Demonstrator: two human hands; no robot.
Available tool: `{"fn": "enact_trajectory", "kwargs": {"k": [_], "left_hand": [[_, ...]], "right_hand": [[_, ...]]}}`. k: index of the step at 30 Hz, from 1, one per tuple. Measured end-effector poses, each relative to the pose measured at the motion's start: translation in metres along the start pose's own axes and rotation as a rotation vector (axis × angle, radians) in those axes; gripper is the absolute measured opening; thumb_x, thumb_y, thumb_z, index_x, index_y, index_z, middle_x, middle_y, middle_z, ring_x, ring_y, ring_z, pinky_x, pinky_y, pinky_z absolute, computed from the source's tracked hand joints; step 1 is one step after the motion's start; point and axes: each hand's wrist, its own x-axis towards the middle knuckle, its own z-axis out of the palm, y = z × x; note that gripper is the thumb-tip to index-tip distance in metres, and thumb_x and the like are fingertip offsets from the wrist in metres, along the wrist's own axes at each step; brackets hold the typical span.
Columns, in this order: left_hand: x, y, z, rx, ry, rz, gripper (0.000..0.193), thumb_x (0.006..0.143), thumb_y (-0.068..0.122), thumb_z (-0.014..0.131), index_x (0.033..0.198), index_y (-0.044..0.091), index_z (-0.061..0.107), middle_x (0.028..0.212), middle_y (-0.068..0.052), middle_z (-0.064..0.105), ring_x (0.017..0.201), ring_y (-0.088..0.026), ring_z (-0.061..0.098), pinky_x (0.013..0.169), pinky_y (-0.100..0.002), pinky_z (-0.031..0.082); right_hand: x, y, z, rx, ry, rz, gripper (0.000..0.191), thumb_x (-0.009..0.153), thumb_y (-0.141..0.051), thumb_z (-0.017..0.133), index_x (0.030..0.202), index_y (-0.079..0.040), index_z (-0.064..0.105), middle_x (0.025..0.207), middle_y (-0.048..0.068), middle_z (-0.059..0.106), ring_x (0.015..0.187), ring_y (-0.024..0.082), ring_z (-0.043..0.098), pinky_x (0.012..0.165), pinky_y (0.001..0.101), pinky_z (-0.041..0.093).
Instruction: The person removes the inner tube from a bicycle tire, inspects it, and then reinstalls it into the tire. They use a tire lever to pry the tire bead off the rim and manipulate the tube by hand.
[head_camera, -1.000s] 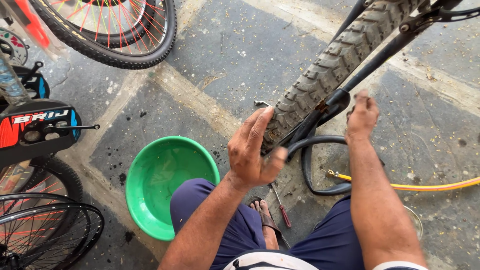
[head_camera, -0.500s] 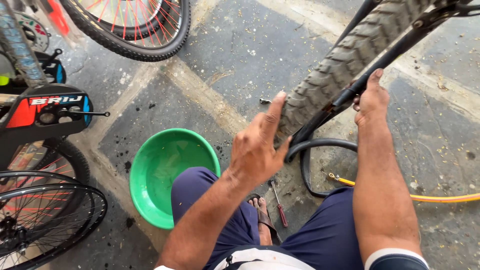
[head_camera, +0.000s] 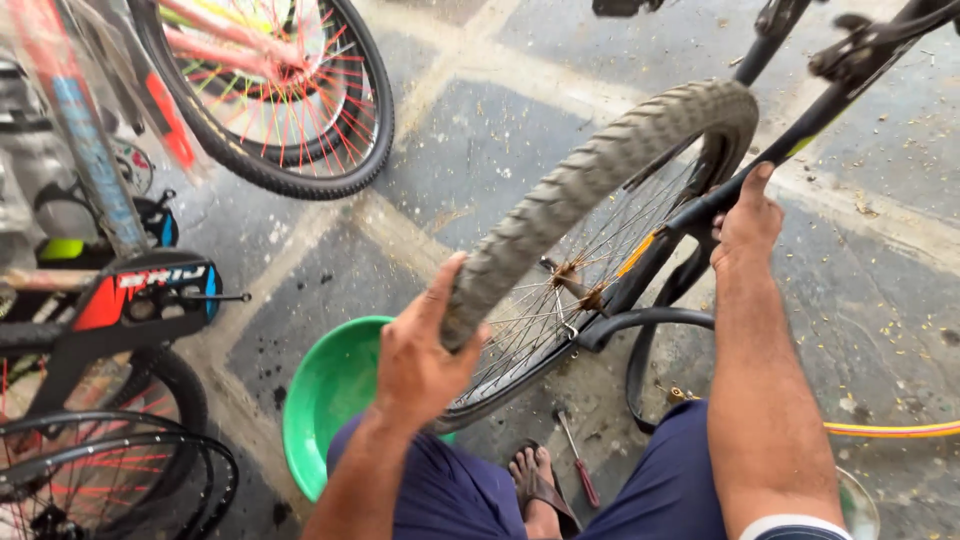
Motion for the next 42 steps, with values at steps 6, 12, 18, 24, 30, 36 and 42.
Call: {"fn": "enact_trajectory", "kwargs": {"k": [6, 12, 18, 24, 30, 36, 42], "left_hand": [[-0.003, -0.012, -0.033, -0.077, -0.040, -0.030, 0.077, 0.078, 0.016, 0.085, 0.147, 0.011, 0.053, 0.108, -0.015, 0.077, 0.096, -0.023, 0.078, 0.082, -0.035, 0.062], [-0.002, 0.000, -0.046, -0.160, 0.095, -0.094, 0.073, 0.078, 0.006, 0.087, 0.145, 0.006, 0.058, 0.110, -0.010, 0.078, 0.100, -0.013, 0.074, 0.088, -0.028, 0.059], [0.006, 0.009, -0.041, -0.229, 0.302, -0.188, 0.068, 0.083, 0.002, 0.085, 0.145, 0.003, 0.056, 0.111, -0.007, 0.072, 0.099, -0.011, 0.069, 0.091, -0.027, 0.055], [0.010, 0.002, -0.022, -0.409, 0.416, -0.169, 0.068, 0.092, -0.001, 0.082, 0.151, -0.002, 0.047, 0.130, -0.010, 0.066, 0.115, -0.014, 0.066, 0.103, -0.028, 0.054], [0.041, -0.020, 0.042, -0.380, 0.451, -0.144, 0.068, 0.097, 0.001, 0.081, 0.154, 0.002, 0.042, 0.123, -0.011, 0.068, 0.110, -0.015, 0.068, 0.102, -0.030, 0.055], [0.081, -0.030, 0.080, -0.136, 0.454, -0.251, 0.079, 0.089, 0.014, 0.092, 0.152, 0.009, 0.044, 0.121, -0.012, 0.071, 0.108, -0.022, 0.072, 0.097, -0.034, 0.057], [0.113, -0.043, 0.080, -0.131, 0.275, -0.123, 0.084, 0.097, 0.015, 0.091, 0.156, 0.007, 0.032, 0.139, -0.016, 0.067, 0.128, -0.026, 0.067, 0.117, -0.039, 0.051]], "right_hand": [[0.004, 0.013, -0.021, -0.141, 0.180, 0.080, 0.065, 0.098, -0.067, 0.065, 0.076, -0.007, 0.057, 0.062, 0.004, 0.056, 0.043, 0.012, 0.046, 0.037, 0.0285, 0.033], [0.026, 0.010, -0.060, -0.076, 0.216, 0.046, 0.059, 0.102, -0.060, 0.066, 0.079, -0.007, 0.055, 0.064, 0.003, 0.059, 0.045, 0.012, 0.048, 0.038, 0.0298, 0.032], [0.036, 0.010, -0.086, -0.129, 0.253, 0.076, 0.054, 0.100, -0.057, 0.071, 0.090, -0.005, 0.059, 0.073, 0.005, 0.066, 0.046, 0.012, 0.048, 0.039, 0.0284, 0.034], [0.043, 0.008, -0.108, -0.183, 0.409, 0.237, 0.057, 0.098, -0.059, 0.075, 0.093, -0.005, 0.059, 0.068, 0.002, 0.055, 0.046, 0.012, 0.043, 0.039, 0.0273, 0.030], [0.047, 0.016, -0.129, -0.217, 0.423, 0.249, 0.050, 0.096, -0.051, 0.078, 0.096, -0.005, 0.058, 0.065, 0.000, 0.051, 0.045, 0.012, 0.040, 0.039, 0.0286, 0.027], [0.051, 0.029, -0.153, -0.380, 0.487, 0.354, 0.045, 0.096, -0.045, 0.078, 0.097, -0.006, 0.056, 0.066, 0.001, 0.054, 0.045, 0.011, 0.043, 0.039, 0.0283, 0.027], [0.053, 0.048, -0.164, -0.377, 0.550, 0.454, 0.034, 0.094, -0.035, 0.079, 0.097, -0.006, 0.062, 0.070, 0.002, 0.056, 0.047, 0.011, 0.044, 0.040, 0.0282, 0.028]]}}
